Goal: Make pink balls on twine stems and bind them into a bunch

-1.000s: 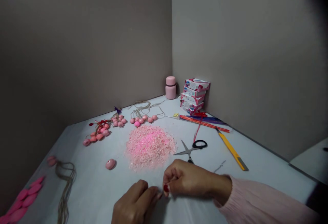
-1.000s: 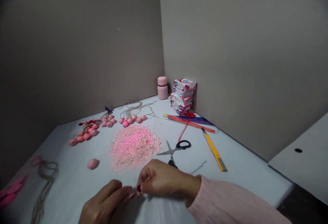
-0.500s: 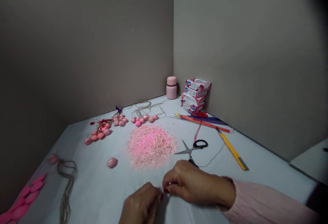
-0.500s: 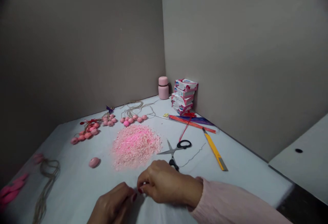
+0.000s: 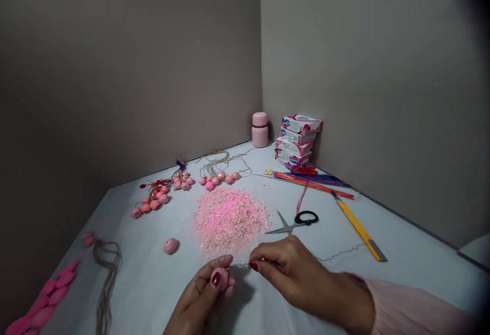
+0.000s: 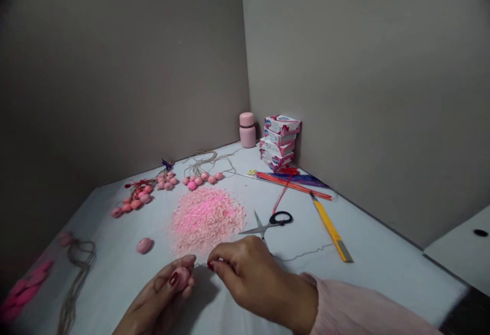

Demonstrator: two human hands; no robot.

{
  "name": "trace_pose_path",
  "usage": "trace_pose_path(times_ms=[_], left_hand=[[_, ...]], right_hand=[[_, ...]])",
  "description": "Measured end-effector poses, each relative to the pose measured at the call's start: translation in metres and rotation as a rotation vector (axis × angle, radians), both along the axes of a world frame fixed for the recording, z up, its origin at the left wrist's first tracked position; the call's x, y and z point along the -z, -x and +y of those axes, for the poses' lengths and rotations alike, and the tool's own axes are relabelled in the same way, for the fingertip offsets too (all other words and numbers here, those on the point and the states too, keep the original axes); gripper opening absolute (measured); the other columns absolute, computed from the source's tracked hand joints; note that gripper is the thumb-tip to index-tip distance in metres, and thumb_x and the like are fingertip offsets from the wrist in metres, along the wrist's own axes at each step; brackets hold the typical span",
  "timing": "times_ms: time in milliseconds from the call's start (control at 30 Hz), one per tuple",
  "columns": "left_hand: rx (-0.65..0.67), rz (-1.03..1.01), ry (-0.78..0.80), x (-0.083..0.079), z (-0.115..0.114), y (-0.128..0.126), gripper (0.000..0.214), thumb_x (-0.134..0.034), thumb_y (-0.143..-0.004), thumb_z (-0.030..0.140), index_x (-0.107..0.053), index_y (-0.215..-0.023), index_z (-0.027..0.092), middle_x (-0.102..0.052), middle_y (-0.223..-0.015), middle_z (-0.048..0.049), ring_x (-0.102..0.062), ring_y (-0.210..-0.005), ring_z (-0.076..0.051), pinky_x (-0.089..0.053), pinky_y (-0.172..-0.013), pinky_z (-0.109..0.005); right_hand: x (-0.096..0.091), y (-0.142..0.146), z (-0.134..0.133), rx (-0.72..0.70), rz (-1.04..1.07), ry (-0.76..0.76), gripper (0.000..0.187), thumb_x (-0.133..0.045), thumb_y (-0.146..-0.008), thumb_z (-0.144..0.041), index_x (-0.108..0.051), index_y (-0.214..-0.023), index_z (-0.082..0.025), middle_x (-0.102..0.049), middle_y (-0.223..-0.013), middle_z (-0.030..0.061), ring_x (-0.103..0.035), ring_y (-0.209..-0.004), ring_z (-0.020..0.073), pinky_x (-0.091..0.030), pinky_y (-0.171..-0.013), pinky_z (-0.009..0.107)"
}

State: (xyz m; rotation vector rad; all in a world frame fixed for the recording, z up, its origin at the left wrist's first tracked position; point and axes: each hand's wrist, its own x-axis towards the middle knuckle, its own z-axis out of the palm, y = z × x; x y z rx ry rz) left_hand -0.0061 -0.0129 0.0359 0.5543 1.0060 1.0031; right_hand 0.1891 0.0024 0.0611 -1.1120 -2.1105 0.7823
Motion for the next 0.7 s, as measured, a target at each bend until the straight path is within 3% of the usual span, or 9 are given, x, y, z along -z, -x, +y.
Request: trace_pose_path(times_ms=[267,567,700], left_hand=[[-0.054,0.012,-0.082,0.0001,0.0044,0.0004,0.034,-0.084,-0.055,0.033,-0.069,-0.079,0.013,-0.073,-0.077,-0.0064,-0.067,-0.069,-0.016,-0.051,-0.066,-0.023],[-0.053,0.014,-0.052,-0.0024,0.0025,-0.0011,0.034,-0.084,-0.054,0.032,-0.071,-0.08,0.014,-0.076,-0.081,-0.0084,-0.069,-0.073,-0.019,-0.053,-0.073,-0.028],[-0.033,-0.019,-0.079,0.001,0.0047,-0.0014,0.033,-0.086,-0.052,0.03,-0.072,-0.078,0.015,-0.077,-0.078,-0.0076,-0.07,-0.071,-0.016,-0.053,-0.072,-0.023]], right_hand=[[-0.0038,-0.0028,-0.0047,-0.005,0.005,0.009,0.021,-0.047,-0.085,-0.015,-0.067,-0.078,-0.017,-0.062,-0.062,-0.0027,-0.051,-0.053,0.0076,-0.035,-0.053,0.019],[-0.0019,-0.002,-0.006,-0.023,-0.014,-0.016,0.021,-0.046,-0.085,-0.015,-0.064,-0.075,-0.017,-0.058,-0.059,-0.0034,-0.046,-0.051,0.0076,-0.034,-0.052,0.02],[-0.001,-0.0025,-0.0071,-0.025,-0.057,-0.044,0.022,-0.045,-0.086,-0.015,-0.062,-0.073,-0.018,-0.057,-0.059,-0.004,-0.044,-0.051,0.0078,-0.033,-0.053,0.02]])
